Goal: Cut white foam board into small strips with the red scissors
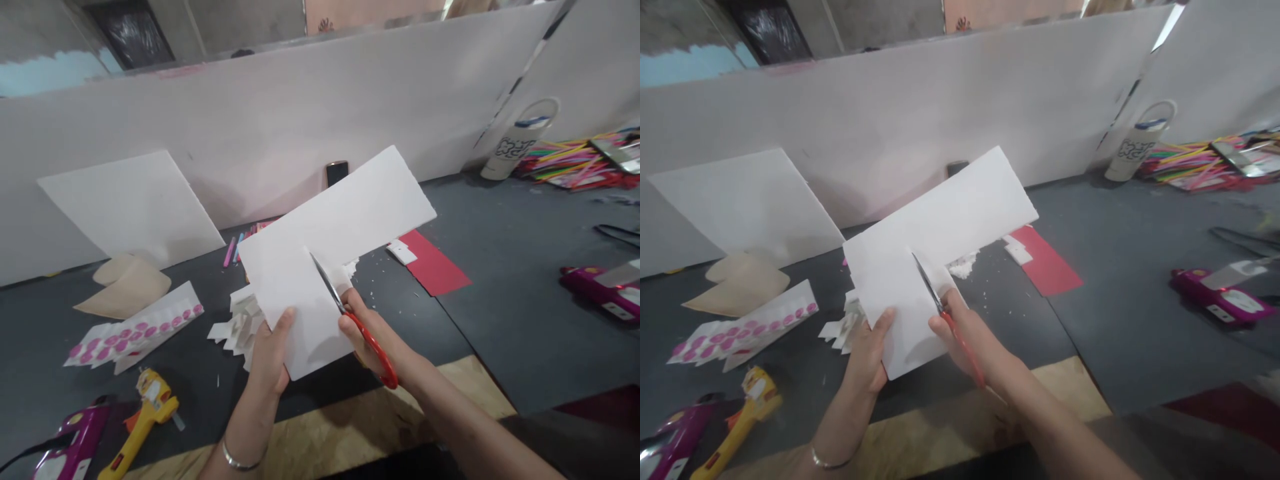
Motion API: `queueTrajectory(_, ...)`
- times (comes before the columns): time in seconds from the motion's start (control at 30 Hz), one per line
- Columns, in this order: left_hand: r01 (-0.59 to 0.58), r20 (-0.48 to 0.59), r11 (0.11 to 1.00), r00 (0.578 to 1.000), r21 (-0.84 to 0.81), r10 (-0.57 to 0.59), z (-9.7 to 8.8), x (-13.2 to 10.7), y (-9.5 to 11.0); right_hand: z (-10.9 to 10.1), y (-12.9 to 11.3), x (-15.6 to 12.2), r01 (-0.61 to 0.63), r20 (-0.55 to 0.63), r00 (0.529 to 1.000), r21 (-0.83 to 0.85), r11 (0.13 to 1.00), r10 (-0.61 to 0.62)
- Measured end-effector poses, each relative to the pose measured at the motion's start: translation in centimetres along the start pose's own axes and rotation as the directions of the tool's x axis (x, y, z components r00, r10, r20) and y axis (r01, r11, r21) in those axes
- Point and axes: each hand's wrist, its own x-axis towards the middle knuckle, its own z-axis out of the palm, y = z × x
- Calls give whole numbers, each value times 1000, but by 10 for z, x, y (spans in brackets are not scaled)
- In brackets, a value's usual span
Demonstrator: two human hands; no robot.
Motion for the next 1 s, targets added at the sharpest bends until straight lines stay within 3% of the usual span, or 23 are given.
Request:
queueTrajectory(0.3, 26, 3, 999, 1000, -19, -26, 0, 0, 1, 1, -1, 1, -29, -42, 999, -24, 999, 28)
queueTrajectory(0.6, 67, 55, 998, 996, -6, -67, 1, -3, -1, -13, -13, 2, -55, -4, 998, -78, 995, 55)
queueTrajectory(1.0, 59, 34, 998, 998, -3, -59, 2, -3, 0, -4, -13, 4, -73, -70, 995, -42, 996, 70)
